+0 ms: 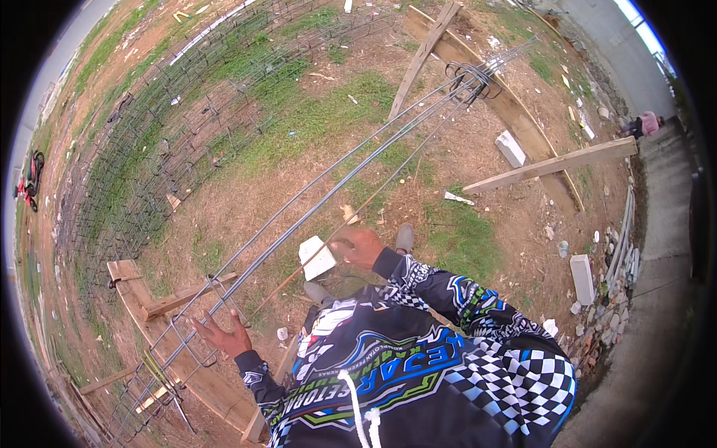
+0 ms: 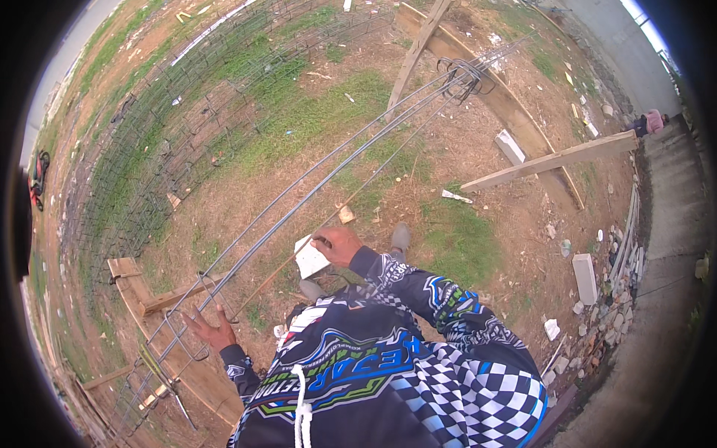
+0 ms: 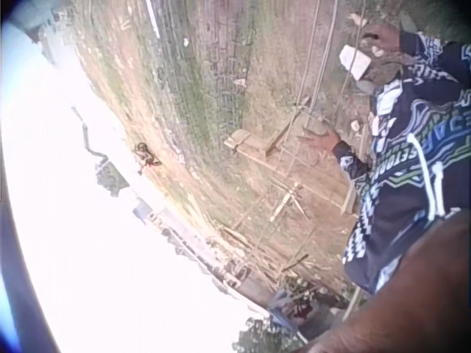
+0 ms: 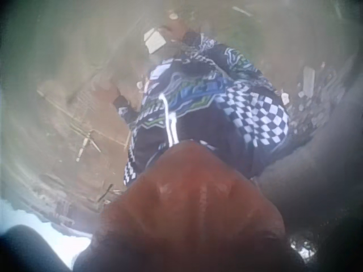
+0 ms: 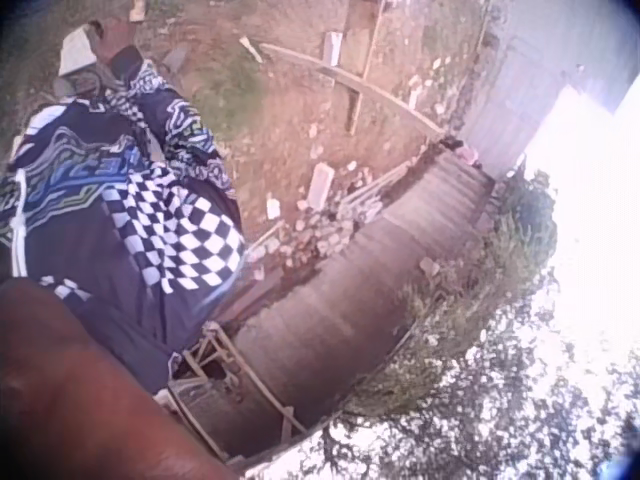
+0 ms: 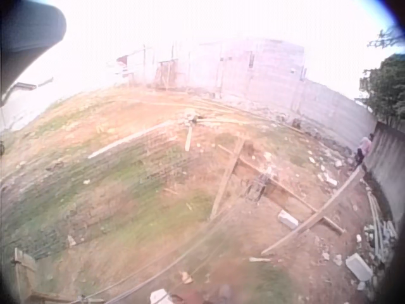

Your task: The person assembles a rebar cage by placing long steel bars onto a wooden jig, then tying the intersections with wire using pliers. The person repeatedly positions bars, wraps wire, and twists the wire to secure the grid structure.

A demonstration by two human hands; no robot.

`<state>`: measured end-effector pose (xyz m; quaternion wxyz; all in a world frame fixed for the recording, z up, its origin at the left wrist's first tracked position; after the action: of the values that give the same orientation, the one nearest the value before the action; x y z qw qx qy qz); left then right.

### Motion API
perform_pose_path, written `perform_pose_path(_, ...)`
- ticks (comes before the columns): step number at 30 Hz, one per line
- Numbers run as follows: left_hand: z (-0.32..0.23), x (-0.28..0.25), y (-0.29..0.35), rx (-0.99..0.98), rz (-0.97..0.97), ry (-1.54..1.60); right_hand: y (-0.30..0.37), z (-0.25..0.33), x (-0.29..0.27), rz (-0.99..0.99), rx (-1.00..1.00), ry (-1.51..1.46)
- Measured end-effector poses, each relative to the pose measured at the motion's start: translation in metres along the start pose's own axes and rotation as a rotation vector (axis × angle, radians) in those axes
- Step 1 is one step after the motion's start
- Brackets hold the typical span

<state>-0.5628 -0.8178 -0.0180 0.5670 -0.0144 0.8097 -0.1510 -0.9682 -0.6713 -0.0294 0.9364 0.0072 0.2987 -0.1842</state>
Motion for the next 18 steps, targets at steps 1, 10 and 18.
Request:
perform_pose_path(1, -0.027, -0.004, 0.0, 0.042, -0.048, 0.017, -0.002, -0.034, -0.048, -0.044, 0.19, 0.03)
perform_pose_path(10, -0.299, 0.07, 0.042, 0.204, 0.075, 0.285, -0.025, -0.482, -0.466, -0.688, 0.91, 0.113)
perform_pose_path(18, -0.369, 0.091, 0.136, 0.014, 0.389, 0.273, -0.093, -0.515, -0.504, -0.702, 0.806, 0.303)
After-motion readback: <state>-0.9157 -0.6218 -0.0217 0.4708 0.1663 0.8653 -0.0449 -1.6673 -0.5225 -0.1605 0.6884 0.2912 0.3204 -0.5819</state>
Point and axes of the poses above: each hand's wrist, its own y-axis away from the middle knuckle, its own x-axis out of the palm, z = x × y, the point moved 9 cm from there along -y, towards the middle knuckle, and after that the axes turned 3 degrees about z, right-handed, at the moved point
